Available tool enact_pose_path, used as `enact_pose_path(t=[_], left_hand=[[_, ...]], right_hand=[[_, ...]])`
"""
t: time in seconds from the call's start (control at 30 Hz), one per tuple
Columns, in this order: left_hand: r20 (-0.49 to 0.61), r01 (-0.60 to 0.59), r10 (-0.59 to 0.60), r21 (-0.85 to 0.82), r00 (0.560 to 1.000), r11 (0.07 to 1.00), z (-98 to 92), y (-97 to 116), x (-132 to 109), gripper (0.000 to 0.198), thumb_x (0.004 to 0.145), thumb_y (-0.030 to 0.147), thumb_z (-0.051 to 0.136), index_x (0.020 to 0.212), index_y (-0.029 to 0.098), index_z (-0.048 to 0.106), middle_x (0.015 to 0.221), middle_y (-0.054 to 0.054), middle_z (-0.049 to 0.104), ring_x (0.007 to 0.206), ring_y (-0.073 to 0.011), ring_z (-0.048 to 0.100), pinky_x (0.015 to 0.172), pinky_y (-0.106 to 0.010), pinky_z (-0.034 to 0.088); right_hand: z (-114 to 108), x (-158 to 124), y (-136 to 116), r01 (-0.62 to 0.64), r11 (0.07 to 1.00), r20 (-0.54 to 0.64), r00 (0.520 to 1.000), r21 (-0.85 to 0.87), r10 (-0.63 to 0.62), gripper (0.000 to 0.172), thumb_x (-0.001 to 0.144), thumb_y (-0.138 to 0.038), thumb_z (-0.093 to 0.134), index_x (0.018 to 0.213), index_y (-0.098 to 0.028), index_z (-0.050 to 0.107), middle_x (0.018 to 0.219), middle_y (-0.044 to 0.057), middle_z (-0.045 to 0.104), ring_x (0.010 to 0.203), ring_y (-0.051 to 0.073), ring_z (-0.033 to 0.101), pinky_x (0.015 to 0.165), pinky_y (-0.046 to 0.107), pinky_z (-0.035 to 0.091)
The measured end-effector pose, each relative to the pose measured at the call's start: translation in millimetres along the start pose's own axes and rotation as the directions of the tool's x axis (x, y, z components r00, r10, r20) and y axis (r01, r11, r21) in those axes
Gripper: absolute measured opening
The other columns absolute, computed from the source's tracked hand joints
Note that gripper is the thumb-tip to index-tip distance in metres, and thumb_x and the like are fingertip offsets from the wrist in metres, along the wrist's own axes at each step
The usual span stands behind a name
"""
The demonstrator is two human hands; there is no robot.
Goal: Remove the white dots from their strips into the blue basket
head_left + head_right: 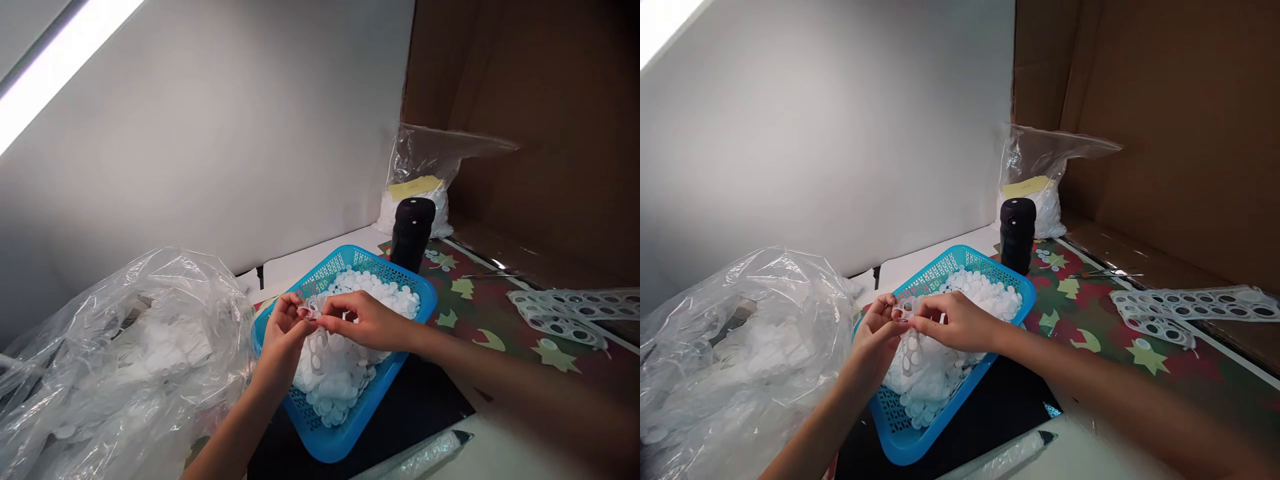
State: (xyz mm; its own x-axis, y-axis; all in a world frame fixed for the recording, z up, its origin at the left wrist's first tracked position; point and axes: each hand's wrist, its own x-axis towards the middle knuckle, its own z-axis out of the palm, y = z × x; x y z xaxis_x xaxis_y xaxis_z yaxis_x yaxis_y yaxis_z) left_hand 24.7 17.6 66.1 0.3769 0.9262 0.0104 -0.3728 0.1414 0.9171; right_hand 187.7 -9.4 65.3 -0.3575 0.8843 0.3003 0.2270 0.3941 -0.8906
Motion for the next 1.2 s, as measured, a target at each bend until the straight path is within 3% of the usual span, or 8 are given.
enact_pose_path(t=[0.17, 0.33, 0.47, 0.67, 0.8, 0.9, 1.07, 1.2], left_hand=[[0.074, 0.061, -0.058, -0.043, 0.996, 0.997, -0.4, 2, -2, 0.025, 0.063, 0.004, 0.057, 0.081, 0.019, 0.048, 0.067, 0.004, 0.048, 0.061, -0.0081, 0.046, 0.058, -0.018, 0.039], [0.073, 0.107, -0.102, -0.057, 0.992, 0.993, 1.5, 6, -2, 0.022, 0.063, 0.005, 0.052, 0.08, 0.019, 0.046, 0.066, 0.003, 0.047, 0.058, -0.0086, 0.045, 0.056, -0.019, 0.037], [0.071, 0.085, -0.084, 0.001, 0.994, 0.996, 3.7, 5, -2, 0.024, 0.062, 0.006, 0.057, 0.078, 0.019, 0.045, 0.065, 0.004, 0.048, 0.059, -0.0085, 0.045, 0.057, -0.02, 0.038], [0.071, 0.108, -0.113, 0.061, 0.991, 0.992, 8.2, 5, -4, 0.033, 0.057, 0.005, 0.064, 0.066, 0.019, 0.035, 0.057, 0.008, 0.037, 0.054, -0.0063, 0.038, 0.054, -0.018, 0.032], [0.037, 0.153, -0.153, 0.002, 0.988, 0.988, 9.9, 8, -4, 0.035, 0.055, 0.006, 0.06, 0.062, 0.019, 0.028, 0.054, 0.008, 0.033, 0.05, -0.0052, 0.034, 0.049, -0.017, 0.028], [0.002, 0.191, -0.191, -0.024, 0.981, 0.981, 10.2, 10, -4, 0.036, 0.054, 0.004, 0.058, 0.061, 0.019, 0.026, 0.054, 0.008, 0.031, 0.047, -0.0038, 0.029, 0.045, -0.016, 0.023], [-0.058, 0.216, -0.221, -0.084, 0.973, 0.973, 9.1, 12, -3, 0.035, 0.052, 0.002, 0.054, 0.061, 0.019, 0.025, 0.054, 0.009, 0.022, 0.044, -0.003, 0.021, 0.04, -0.017, 0.014], [-0.105, 0.214, -0.219, -0.052, 0.97, 0.975, 6.7, 13, -1, 0.034, 0.05, 0.004, 0.053, 0.058, 0.019, 0.024, 0.055, 0.008, 0.023, 0.043, -0.0027, 0.027, 0.039, -0.017, 0.015]], right_hand=[[-1, -1, 0, -0.106, 0.973, 0.155, 0.985, 0.207, 0.074, 0.024, 0.089, -0.037, 0.048, 0.081, -0.016, 0.056, 0.074, -0.001, 0.052, 0.06, 0.008, 0.052, 0.05, 0.019, 0.044], [-3, -1, -4, -0.127, 0.976, 0.181, 0.979, 0.18, 0.094, 0.019, 0.09, -0.031, 0.047, 0.081, -0.016, 0.055, 0.069, -0.002, 0.052, 0.057, 0.008, 0.052, 0.049, 0.018, 0.044], [-5, 0, -5, -0.061, 0.995, 0.132, 0.99, 0.083, 0.049, 0.018, 0.089, -0.024, 0.046, 0.076, -0.016, 0.055, 0.058, -0.005, 0.047, 0.051, 0.006, 0.044, 0.049, 0.017, 0.037], [-3, 0, 2, 0.025, 1.0, 0.014, 1.0, 0.006, -0.025, 0.016, 0.083, -0.024, 0.054, 0.068, -0.016, 0.055, 0.069, -0.001, 0.051, 0.066, 0.01, 0.047, 0.056, 0.02, 0.038], [-1, -1, 5, -0.074, 0.971, 0.036, 0.997, 0.227, 0.068, 0.016, 0.08, -0.022, 0.053, 0.065, -0.016, 0.051, 0.068, -0.001, 0.053, 0.056, 0.008, 0.05, 0.046, 0.018, 0.041], [-1, -1, 5, -0.121, 0.915, 0.081, 0.992, 0.385, 0.097, 0.018, 0.079, -0.023, 0.051, 0.064, -0.015, 0.049, 0.078, 0.003, 0.057, 0.057, 0.01, 0.059, 0.043, 0.019, 0.045], [-3, 1, 5, -0.084, 0.934, -0.106, 0.986, 0.348, 0.129, 0.02, 0.077, -0.024, 0.052, 0.06, -0.013, 0.049, 0.086, 0.004, 0.058, 0.049, 0.007, 0.059, 0.037, 0.016, 0.042], [-8, 5, 11, -0.081, 0.936, -0.269, 0.946, 0.342, 0.18, 0.024, 0.077, -0.028, 0.052, 0.057, -0.015, 0.047, 0.074, 0.002, 0.058, 0.041, 0.006, 0.052, 0.034, 0.018, 0.039]])
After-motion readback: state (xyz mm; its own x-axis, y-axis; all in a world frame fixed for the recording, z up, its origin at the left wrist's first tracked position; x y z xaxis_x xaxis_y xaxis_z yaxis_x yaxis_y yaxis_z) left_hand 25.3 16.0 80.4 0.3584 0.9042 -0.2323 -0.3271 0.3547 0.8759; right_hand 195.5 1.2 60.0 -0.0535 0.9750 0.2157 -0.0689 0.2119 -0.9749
